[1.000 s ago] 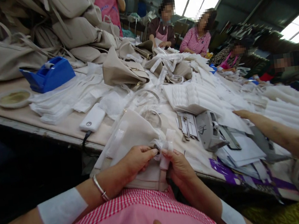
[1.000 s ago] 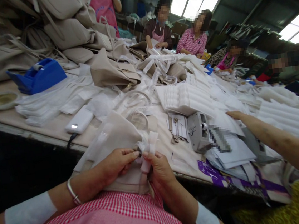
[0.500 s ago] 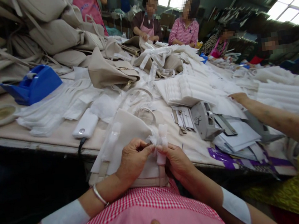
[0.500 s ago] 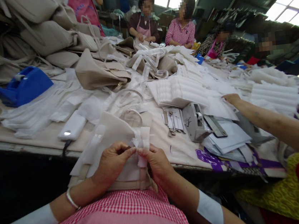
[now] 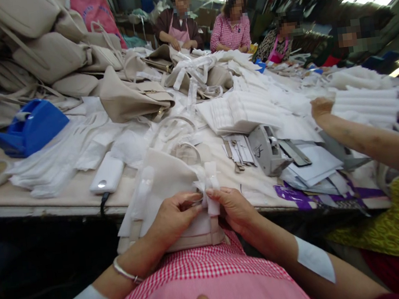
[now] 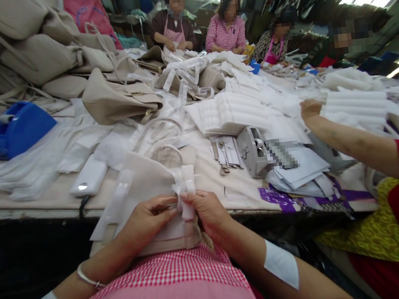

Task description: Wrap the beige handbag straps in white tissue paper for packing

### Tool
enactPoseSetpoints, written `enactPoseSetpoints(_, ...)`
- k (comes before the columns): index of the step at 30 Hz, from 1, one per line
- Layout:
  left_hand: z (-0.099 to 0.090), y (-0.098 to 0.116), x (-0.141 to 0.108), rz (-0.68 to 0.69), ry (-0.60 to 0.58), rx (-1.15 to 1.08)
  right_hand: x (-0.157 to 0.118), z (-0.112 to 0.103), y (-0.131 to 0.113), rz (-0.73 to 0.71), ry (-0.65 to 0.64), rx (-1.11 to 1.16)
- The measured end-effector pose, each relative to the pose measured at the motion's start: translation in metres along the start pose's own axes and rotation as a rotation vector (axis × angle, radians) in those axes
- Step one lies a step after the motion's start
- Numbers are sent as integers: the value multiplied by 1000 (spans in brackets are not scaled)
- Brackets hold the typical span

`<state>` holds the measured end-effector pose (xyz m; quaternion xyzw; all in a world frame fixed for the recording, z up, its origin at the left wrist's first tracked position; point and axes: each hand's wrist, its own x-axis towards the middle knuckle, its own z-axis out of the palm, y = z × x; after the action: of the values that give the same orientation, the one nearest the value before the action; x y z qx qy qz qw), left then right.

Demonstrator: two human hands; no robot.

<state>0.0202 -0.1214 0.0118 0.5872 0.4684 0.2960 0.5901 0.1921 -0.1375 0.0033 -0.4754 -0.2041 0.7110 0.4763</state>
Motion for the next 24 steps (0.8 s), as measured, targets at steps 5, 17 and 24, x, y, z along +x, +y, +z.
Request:
enactPoseSetpoints(5,0,2,0,-87,18,114,-1,-3,1,28,-29,-3)
enactPoseSetpoints(17,15,1,6,-291,270,-195,-3,2,-1,-70,-8,-154)
enactPoseSetpoints(24,7,2,-4,-121,-50,-258,-4,6,0,-50,46,-108)
